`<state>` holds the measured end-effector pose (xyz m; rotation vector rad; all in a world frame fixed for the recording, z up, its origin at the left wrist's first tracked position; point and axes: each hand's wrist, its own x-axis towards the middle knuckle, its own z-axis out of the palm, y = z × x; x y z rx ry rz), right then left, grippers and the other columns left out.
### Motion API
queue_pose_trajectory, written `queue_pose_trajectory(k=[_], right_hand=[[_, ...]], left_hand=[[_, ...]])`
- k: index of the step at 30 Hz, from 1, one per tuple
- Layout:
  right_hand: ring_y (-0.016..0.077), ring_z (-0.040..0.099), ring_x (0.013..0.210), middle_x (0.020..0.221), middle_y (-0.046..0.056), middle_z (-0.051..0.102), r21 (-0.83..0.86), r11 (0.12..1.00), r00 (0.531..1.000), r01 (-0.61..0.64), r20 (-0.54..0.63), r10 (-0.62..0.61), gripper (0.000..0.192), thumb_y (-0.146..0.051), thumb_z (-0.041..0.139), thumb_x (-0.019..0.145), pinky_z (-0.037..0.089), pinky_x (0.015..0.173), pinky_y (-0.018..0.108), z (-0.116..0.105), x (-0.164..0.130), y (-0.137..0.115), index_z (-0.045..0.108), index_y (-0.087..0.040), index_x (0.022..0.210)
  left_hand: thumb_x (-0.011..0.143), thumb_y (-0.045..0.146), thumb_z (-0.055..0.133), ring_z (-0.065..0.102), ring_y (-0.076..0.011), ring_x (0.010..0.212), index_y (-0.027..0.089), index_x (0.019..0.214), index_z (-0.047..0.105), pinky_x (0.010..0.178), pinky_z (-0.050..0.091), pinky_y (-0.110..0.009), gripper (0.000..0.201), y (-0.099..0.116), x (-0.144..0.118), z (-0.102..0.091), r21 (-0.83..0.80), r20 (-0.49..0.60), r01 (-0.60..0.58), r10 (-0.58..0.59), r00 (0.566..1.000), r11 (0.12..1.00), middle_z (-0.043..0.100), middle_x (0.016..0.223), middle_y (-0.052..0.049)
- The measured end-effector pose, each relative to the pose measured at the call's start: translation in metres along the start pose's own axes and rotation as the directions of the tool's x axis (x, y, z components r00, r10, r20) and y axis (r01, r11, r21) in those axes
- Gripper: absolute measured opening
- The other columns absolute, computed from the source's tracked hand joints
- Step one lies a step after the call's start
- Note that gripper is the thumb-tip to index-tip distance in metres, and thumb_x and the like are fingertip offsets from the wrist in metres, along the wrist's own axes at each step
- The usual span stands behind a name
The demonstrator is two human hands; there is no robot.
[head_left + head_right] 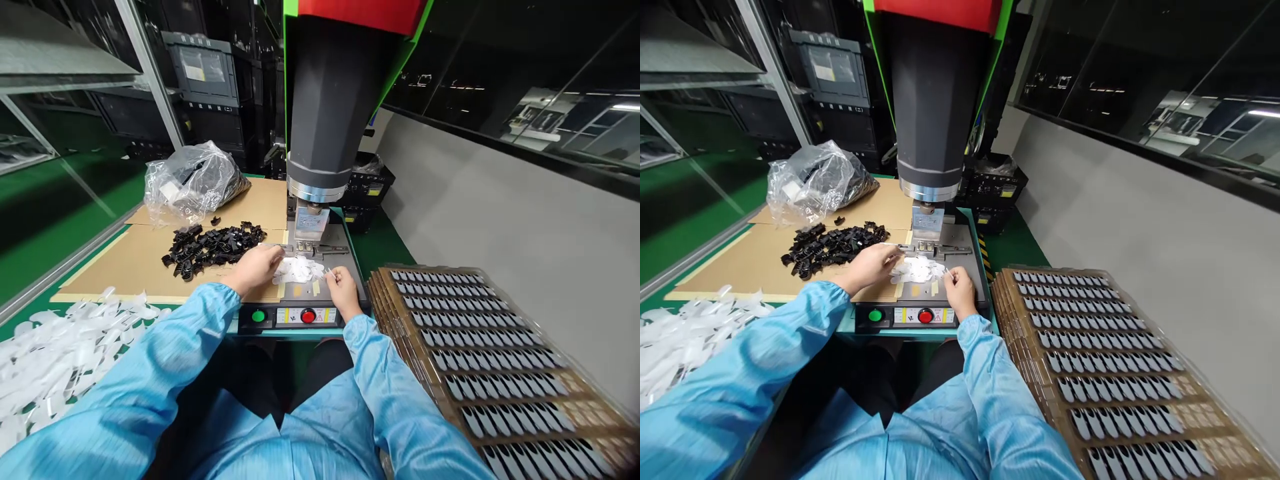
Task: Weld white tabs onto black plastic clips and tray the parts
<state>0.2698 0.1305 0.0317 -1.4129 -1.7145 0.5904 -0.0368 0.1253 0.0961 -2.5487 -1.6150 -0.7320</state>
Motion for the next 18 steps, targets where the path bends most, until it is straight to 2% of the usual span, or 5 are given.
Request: queue_pose_trajectory(k=[4,8,12,15,18], right_hand=[[0.0215,0.062,0.078,0.085,0.003,0.065,-0.072,0.995,0.995,0.072,-0.060,-0.076,0.029,-0.048,0.051,0.102,0.046,0.072,0.030,0.001,0.009,-0.003,0.063,-0.021,0.101],[0.0245,0.064,0.104,0.112,0.011,0.069,-0.222,0.950,0.969,0.221,-0.064,-0.240,0.032,-0.031,0.045,0.107,0.050,0.093,0.034,0.008,0.033,-0.020,0.073,-0.018,0.116],[0.0272,0.057,0.119,0.125,0.013,0.064,-0.399,0.874,0.958,0.276,0.043,-0.283,0.042,-0.025,0.039,0.112,0.045,0.105,0.036,0.024,0.060,-0.036,0.071,-0.018,0.137],[0.0299,0.053,0.116,0.123,0.014,0.062,-0.522,0.796,0.951,0.308,0.159,-0.264,0.041,-0.023,0.040,0.112,0.045,0.101,0.040,0.033,0.071,-0.044,0.072,-0.021,0.138],[0.0327,0.049,0.116,0.129,0.015,0.060,-0.610,0.710,0.936,0.352,0.239,-0.259,0.042,-0.020,0.044,0.108,0.043,0.095,0.045,0.036,0.069,-0.052,0.067,-0.021,0.143]], left_hand=[[0.109,0.029,0.047,0.069,-0.0228,0.098,0.020,0.122,0.070,0.085,0.051,-0.034,0.028,0.014,0.021,0.025,-0.089,-0.070,-0.007,0.000,0.998,0.996,0.073,0.111,-0.010],[0.110,0.026,0.047,0.068,-0.0218,0.097,0.017,0.117,0.071,0.087,0.052,-0.033,0.026,0.018,0.043,0.047,-0.141,-0.101,-0.023,0.008,0.995,0.990,0.072,0.110,-0.011],[0.106,0.018,0.051,0.067,-0.0222,0.097,0.015,0.112,0.071,0.086,0.053,-0.033,0.021,0.012,0.056,0.062,-0.132,-0.062,-0.036,0.028,0.998,0.991,0.071,0.107,-0.010],[0.104,0.015,0.052,0.069,-0.0230,0.099,0.015,0.111,0.072,0.089,0.054,-0.035,0.021,0.008,0.059,0.069,-0.116,-0.025,-0.051,0.049,0.998,0.992,0.072,0.109,-0.010],[0.105,0.017,0.050,0.067,-0.0244,0.111,0.015,0.116,0.071,0.103,0.052,-0.038,0.024,0.008,0.058,0.071,-0.110,-0.026,-0.084,0.081,0.996,0.990,0.072,0.121,-0.012]])
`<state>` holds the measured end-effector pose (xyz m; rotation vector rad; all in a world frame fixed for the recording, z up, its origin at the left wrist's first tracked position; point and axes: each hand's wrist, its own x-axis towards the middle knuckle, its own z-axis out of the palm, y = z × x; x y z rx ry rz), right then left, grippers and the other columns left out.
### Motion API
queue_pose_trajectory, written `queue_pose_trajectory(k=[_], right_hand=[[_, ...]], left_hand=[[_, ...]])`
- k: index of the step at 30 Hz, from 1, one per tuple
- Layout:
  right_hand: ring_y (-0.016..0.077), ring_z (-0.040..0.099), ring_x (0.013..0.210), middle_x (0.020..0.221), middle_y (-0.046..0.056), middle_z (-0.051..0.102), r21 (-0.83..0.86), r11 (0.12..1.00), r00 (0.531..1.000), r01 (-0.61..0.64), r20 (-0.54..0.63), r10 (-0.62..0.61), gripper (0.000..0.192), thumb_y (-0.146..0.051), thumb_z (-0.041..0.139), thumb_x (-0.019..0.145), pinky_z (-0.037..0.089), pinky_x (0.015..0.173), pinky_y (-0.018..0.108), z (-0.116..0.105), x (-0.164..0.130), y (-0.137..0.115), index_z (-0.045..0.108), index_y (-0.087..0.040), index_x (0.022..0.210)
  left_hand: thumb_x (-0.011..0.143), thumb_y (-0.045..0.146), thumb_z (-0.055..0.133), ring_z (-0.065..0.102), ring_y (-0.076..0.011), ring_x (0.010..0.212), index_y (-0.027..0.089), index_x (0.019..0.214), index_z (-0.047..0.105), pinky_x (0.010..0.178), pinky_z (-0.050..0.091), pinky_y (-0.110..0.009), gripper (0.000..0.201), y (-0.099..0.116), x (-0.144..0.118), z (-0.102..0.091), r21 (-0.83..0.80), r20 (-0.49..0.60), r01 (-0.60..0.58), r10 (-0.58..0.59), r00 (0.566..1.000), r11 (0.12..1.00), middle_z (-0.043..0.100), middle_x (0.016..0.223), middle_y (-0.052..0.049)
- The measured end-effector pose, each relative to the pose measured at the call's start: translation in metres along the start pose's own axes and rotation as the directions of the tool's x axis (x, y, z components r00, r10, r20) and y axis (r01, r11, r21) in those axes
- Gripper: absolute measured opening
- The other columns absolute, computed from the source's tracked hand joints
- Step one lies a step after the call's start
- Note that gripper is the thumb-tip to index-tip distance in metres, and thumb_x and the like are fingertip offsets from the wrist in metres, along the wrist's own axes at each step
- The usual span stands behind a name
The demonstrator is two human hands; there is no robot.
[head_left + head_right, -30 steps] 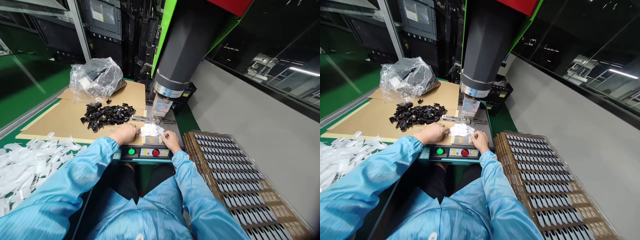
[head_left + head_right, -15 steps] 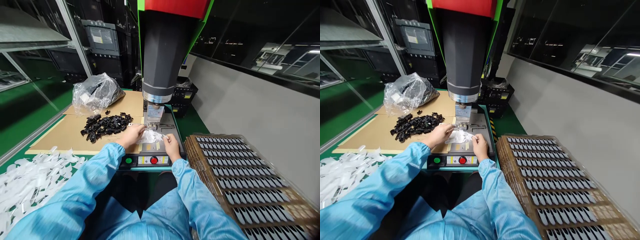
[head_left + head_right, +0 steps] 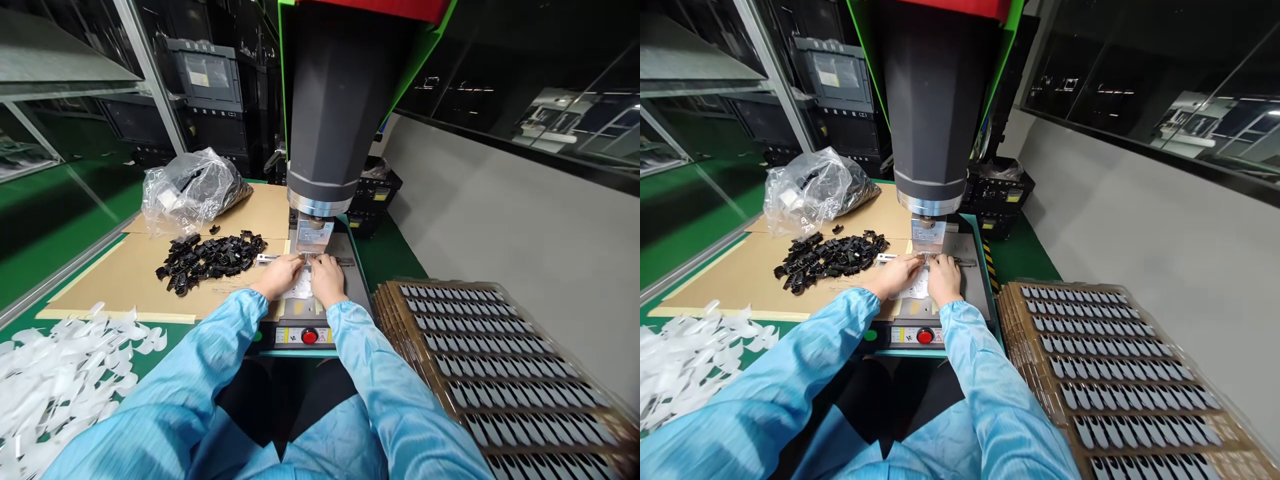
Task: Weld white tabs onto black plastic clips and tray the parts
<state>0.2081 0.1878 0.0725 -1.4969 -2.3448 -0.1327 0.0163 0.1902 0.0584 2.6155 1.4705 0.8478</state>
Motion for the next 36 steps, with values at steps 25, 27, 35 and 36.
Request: queue_pose_trajectory(k=[25,27,35,36], right_hand=[[0.0374,0.044,0.123,0.135,0.020,0.055,-0.175,0.984,0.999,0.026,0.044,-0.018,0.052,-0.007,0.057,0.091,0.039,0.098,0.048,-0.016,-0.003,-0.012,0.068,-0.015,0.141],[0.0367,0.044,0.123,0.134,0.019,0.056,-0.130,0.991,0.999,0.000,-0.034,-0.005,0.038,-0.011,0.059,0.092,0.038,0.099,0.047,-0.014,-0.005,-0.026,0.072,-0.014,0.128],[0.0290,0.044,0.130,0.146,0.010,0.058,0.128,0.932,0.941,0.338,-0.020,-0.338,0.053,-0.010,0.054,0.096,0.035,0.113,0.041,0.021,0.027,-0.107,0.060,-0.018,0.148],[0.0289,0.043,0.131,0.151,0.008,0.056,0.120,0.926,0.932,0.359,0.006,-0.362,0.057,-0.009,0.053,0.097,0.034,0.113,0.041,0.026,0.035,-0.115,0.057,-0.019,0.153]], left_hand=[[0.101,0.042,0.057,0.044,-0.0339,0.147,0.017,0.145,0.062,0.122,0.034,-0.052,0.050,-0.043,-0.139,-0.069,0.194,-0.393,0.608,-0.507,0.767,0.770,0.054,0.156,-0.012],[0.100,0.043,0.059,0.041,-0.0333,0.149,0.019,0.149,0.058,0.122,0.031,-0.054,0.055,-0.050,-0.146,-0.068,0.180,-0.400,0.658,-0.557,0.728,0.731,0.054,0.157,-0.011],[0.098,0.036,0.064,0.041,-0.0308,0.149,0.024,0.122,0.068,0.119,0.027,-0.056,0.027,-0.054,-0.142,-0.066,0.108,-0.357,0.617,-0.549,0.756,0.779,0.068,0.134,-0.008],[0.098,0.035,0.064,0.042,-0.0310,0.149,0.024,0.118,0.068,0.119,0.026,-0.057,0.023,-0.053,-0.142,-0.067,0.101,-0.354,0.607,-0.542,0.763,0.788,0.068,0.132,-0.008]])
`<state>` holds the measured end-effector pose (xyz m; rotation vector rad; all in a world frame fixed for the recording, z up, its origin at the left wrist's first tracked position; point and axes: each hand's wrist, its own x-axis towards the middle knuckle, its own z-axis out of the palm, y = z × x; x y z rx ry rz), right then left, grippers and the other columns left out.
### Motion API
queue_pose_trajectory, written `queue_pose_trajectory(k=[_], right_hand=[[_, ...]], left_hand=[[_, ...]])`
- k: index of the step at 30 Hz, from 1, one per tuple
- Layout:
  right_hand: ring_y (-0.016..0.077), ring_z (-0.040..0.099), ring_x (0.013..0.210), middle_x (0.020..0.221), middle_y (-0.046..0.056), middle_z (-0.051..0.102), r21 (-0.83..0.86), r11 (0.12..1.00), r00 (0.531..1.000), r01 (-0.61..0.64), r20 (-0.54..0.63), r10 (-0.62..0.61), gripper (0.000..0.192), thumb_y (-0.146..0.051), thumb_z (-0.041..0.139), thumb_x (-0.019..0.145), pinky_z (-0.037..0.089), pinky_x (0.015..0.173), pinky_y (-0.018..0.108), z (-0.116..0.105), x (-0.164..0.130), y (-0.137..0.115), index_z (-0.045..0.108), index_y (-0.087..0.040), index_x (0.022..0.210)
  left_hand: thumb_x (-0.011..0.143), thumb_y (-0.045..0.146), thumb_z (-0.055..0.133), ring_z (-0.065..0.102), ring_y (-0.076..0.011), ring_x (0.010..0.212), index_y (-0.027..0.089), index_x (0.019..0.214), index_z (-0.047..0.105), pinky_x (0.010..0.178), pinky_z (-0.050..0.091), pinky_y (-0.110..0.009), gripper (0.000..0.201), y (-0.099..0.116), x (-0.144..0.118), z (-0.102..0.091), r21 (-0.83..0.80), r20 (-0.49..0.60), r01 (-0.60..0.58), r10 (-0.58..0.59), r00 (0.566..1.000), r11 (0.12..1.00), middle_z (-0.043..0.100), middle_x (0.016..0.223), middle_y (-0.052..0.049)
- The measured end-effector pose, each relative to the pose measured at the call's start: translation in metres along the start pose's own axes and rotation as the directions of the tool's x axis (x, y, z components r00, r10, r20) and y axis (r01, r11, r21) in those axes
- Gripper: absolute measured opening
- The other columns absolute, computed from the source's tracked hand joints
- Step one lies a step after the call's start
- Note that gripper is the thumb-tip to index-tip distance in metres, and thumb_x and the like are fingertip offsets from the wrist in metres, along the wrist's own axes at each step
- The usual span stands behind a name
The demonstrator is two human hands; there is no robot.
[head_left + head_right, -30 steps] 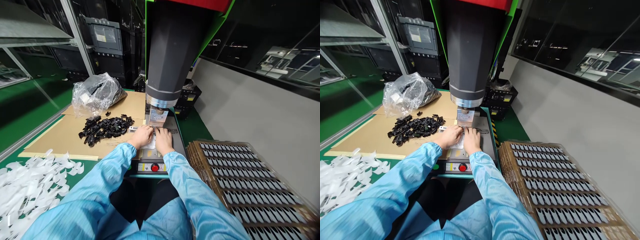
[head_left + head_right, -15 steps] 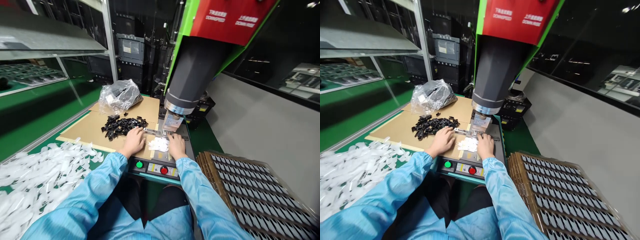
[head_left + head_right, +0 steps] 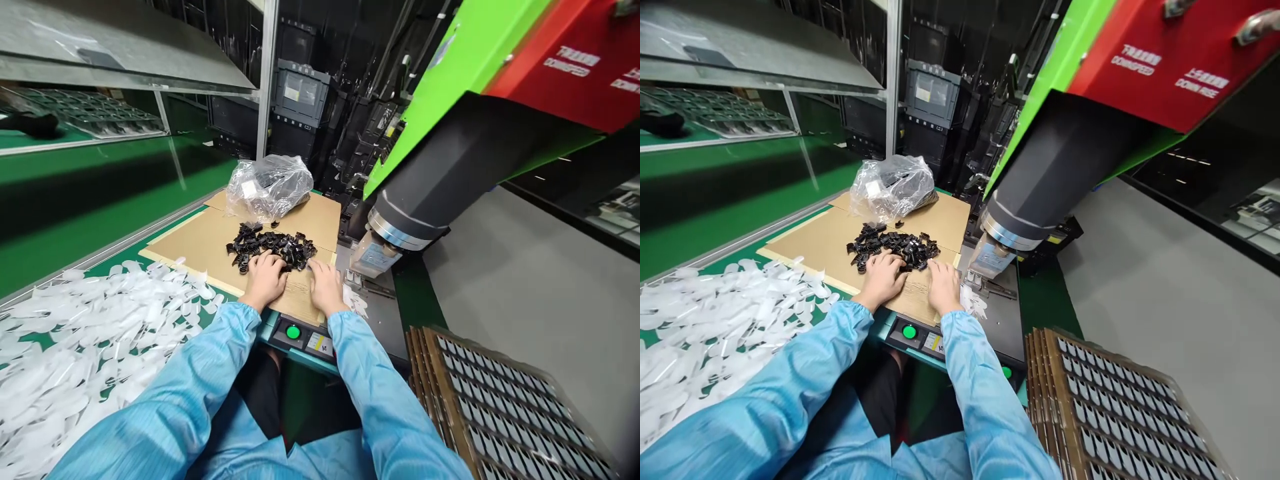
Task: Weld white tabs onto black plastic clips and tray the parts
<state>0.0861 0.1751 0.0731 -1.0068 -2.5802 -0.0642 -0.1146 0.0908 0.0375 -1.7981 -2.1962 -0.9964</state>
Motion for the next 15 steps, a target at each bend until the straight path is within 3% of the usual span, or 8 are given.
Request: queue_pose_trajectory(k=[3,6,11,15], right_hand=[[0.0292,0.043,0.131,0.154,0.007,0.055,-0.050,0.998,0.995,0.043,0.092,-0.038,0.061,-0.005,0.050,0.098,0.034,0.110,0.042,0.013,0.026,-0.007,0.052,-0.020,0.158],[0.0304,0.046,0.124,0.141,0.012,0.062,-0.127,0.991,0.993,0.035,0.114,-0.021,0.052,-0.007,0.046,0.102,0.035,0.105,0.044,0.019,0.038,-0.012,0.056,-0.017,0.152],[0.0314,0.048,0.115,0.121,0.013,0.065,-0.185,0.979,0.992,0.082,0.107,-0.063,0.018,-0.019,0.057,0.104,0.036,0.098,0.045,0.015,0.034,-0.021,0.068,-0.019,0.118],[0.0302,0.052,0.113,0.113,0.012,0.066,-0.132,0.990,0.996,0.056,0.075,-0.047,0.015,-0.017,0.064,0.096,0.037,0.099,0.043,0.006,0.021,-0.019,0.065,-0.017,0.111]], left_hand=[[0.098,0.031,0.063,0.044,-0.0309,0.147,0.023,0.111,0.068,0.121,0.021,-0.059,0.015,0.000,0.000,-0.002,-0.025,0.002,-0.032,0.032,0.999,0.999,0.070,0.125,-0.008],[0.098,0.029,0.063,0.047,-0.0309,0.144,0.022,0.107,0.066,0.124,0.017,-0.062,0.012,0.002,0.000,-0.003,-0.032,-0.001,-0.076,0.076,0.997,0.997,0.071,0.118,-0.008],[0.097,0.032,0.066,0.046,-0.0324,0.145,0.021,0.104,0.065,0.125,0.011,-0.066,0.013,0.006,0.000,-0.004,-0.055,0.042,-0.116,0.118,0.992,0.992,0.072,0.107,-0.008],[0.097,0.032,0.065,0.045,-0.0340,0.146,0.019,0.103,0.066,0.125,0.007,-0.069,0.014,0.010,-0.002,-0.008,-0.041,0.063,-0.140,0.142,0.988,0.989,0.073,0.109,-0.010]])
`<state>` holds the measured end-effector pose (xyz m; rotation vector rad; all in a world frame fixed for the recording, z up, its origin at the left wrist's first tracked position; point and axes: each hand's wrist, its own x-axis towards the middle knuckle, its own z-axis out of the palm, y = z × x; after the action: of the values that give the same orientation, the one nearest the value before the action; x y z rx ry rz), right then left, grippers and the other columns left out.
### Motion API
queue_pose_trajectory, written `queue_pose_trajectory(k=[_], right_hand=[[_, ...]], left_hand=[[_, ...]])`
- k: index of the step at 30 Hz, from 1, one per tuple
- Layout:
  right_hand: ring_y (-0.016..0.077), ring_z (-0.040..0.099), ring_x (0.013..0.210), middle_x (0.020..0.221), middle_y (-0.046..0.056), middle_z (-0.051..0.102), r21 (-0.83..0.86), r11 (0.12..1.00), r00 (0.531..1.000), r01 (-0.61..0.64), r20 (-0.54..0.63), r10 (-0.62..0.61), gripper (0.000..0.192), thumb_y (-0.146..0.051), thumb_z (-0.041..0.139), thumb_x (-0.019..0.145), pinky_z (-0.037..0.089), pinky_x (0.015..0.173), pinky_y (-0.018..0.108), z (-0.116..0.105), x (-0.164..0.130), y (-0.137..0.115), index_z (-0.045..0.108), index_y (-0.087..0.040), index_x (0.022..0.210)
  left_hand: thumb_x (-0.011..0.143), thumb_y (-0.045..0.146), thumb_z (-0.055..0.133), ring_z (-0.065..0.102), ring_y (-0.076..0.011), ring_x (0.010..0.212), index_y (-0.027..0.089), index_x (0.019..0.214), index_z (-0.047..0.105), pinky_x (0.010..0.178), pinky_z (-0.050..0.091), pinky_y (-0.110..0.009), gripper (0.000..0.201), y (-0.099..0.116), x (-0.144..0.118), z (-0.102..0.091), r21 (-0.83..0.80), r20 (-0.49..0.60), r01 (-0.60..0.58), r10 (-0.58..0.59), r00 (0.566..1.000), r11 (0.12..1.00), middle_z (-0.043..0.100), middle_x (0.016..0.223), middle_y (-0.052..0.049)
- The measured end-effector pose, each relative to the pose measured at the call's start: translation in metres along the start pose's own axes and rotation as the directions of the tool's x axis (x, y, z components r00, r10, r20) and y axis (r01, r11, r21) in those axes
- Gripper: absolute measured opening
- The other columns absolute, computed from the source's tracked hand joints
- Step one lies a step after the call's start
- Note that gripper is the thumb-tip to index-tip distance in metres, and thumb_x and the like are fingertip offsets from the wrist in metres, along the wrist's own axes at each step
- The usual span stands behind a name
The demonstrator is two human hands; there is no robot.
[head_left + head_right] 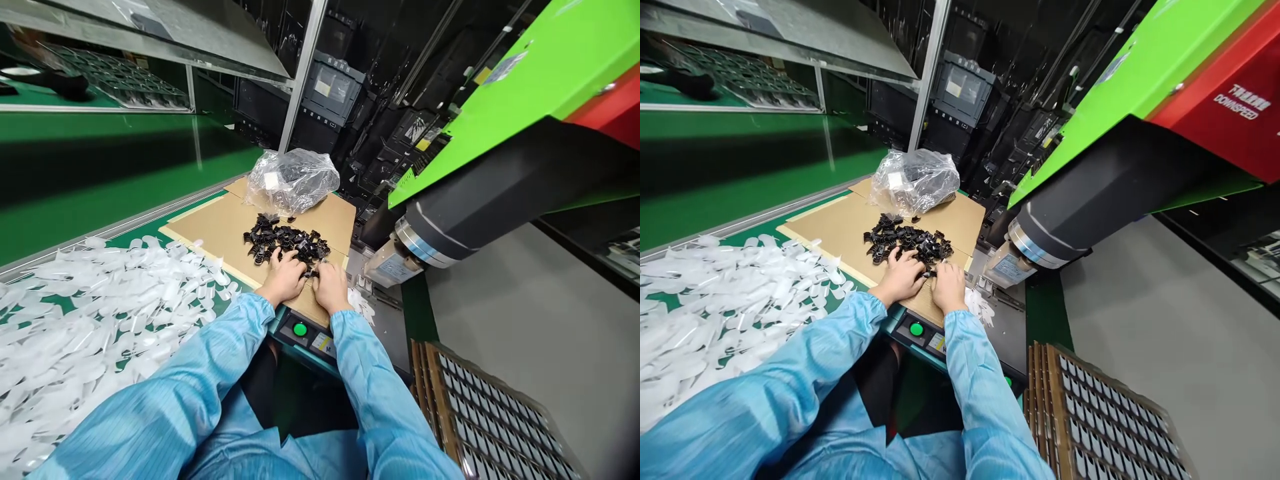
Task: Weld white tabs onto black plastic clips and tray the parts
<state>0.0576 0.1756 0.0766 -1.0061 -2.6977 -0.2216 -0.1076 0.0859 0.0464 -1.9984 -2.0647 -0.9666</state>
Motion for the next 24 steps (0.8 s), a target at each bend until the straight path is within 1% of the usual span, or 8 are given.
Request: queue_pose_trajectory(k=[3,6,9,13,15,17,20,24], right_hand=[[0.0283,0.058,0.103,0.104,0.009,0.068,0.129,0.985,0.990,-0.116,-0.063,0.125,0.014,-0.020,0.065,0.095,0.040,0.094,0.040,-0.008,-0.023,0.013,0.064,-0.018,0.109],[0.0266,0.061,0.098,0.103,0.008,0.069,0.300,0.941,0.957,-0.159,-0.189,0.222,0.016,-0.032,0.062,0.099,0.043,0.089,0.038,-0.016,-0.058,0.037,0.065,-0.019,0.108],[0.0253,0.062,0.096,0.102,0.008,0.068,0.408,0.894,0.895,-0.183,-0.308,0.324,0.025,-0.040,0.058,0.101,0.046,0.088,0.037,-0.019,-0.099,0.067,0.068,-0.019,0.110],[0.0251,0.062,0.089,0.098,0.009,0.066,0.460,0.837,0.788,-0.296,-0.378,0.487,0.032,-0.042,0.058,0.097,0.050,0.084,0.039,-0.014,-0.137,0.102,0.071,-0.017,0.113],[0.0249,0.063,0.087,0.099,0.011,0.067,0.475,0.823,0.766,-0.312,-0.387,0.514,0.034,-0.040,0.056,0.096,0.051,0.083,0.039,-0.009,-0.142,0.114,0.073,-0.016,0.114],[0.0247,0.064,0.087,0.105,0.013,0.069,0.488,0.815,0.762,-0.312,-0.383,0.522,0.037,-0.039,0.053,0.097,0.052,0.085,0.039,-0.006,-0.137,0.122,0.075,-0.015,0.117],[0.0245,0.065,0.089,0.116,0.015,0.070,0.487,0.807,0.763,-0.335,-0.362,0.535,0.039,-0.034,0.050,0.099,0.053,0.089,0.039,-0.004,-0.120,0.127,0.074,-0.013,0.122],[0.0279,0.061,0.112,0.123,0.015,0.068,0.340,0.858,0.807,-0.386,-0.327,0.493,0.036,-0.026,0.049,0.102,0.048,0.103,0.040,-0.006,-0.102,0.124,0.075,-0.014,0.124]], left_hand=[[0.098,0.033,0.064,0.045,-0.0338,0.146,0.018,0.104,0.064,0.125,0.008,-0.068,0.015,0.006,-0.001,-0.004,0.010,-0.020,-0.040,0.040,0.999,0.999,0.073,0.110,-0.011],[0.101,0.033,0.062,0.048,-0.0322,0.143,0.018,0.105,0.062,0.120,0.023,-0.061,0.016,0.014,-0.003,-0.005,-0.035,-0.008,-0.086,0.086,0.996,0.996,0.073,0.112,-0.010],[0.104,0.038,0.059,0.058,-0.0302,0.123,0.019,0.101,0.061,0.106,0.035,-0.054,0.020,0.021,-0.004,-0.001,-0.073,0.078,-0.122,0.127,0.989,0.990,0.073,0.108,-0.008],[0.108,0.042,0.051,0.060,-0.0285,0.105,0.020,0.101,0.064,0.089,0.042,-0.046,0.027,0.023,-0.007,0.006,-0.013,0.135,-0.131,0.132,0.982,0.991,0.068,0.106,-0.009],[0.110,0.041,0.046,0.061,-0.0263,0.098,0.020,0.104,0.064,0.087,0.044,-0.043,0.028,0.023,-0.009,0.007,-0.020,0.133,-0.109,0.111,0.985,0.994,0.067,0.106,-0.009],[0.110,0.042,0.046,0.061,-0.0245,0.093,0.020,0.104,0.065,0.086,0.046,-0.042,0.030,0.023,-0.011,0.006,-0.047,0.152,-0.094,0.100,0.983,0.994,0.066,0.105,-0.009],[0.107,0.045,0.051,0.062,-0.0254,0.098,0.020,0.106,0.066,0.088,0.048,-0.042,0.029,0.021,-0.014,0.004,-0.074,0.197,-0.114,0.127,0.972,0.991,0.067,0.106,-0.009],[0.105,0.038,0.051,0.063,-0.0261,0.104,0.021,0.111,0.066,0.094,0.049,-0.042,0.024,0.015,-0.014,0.006,-0.092,0.218,-0.143,0.160,0.963,0.985,0.068,0.110,-0.010]])
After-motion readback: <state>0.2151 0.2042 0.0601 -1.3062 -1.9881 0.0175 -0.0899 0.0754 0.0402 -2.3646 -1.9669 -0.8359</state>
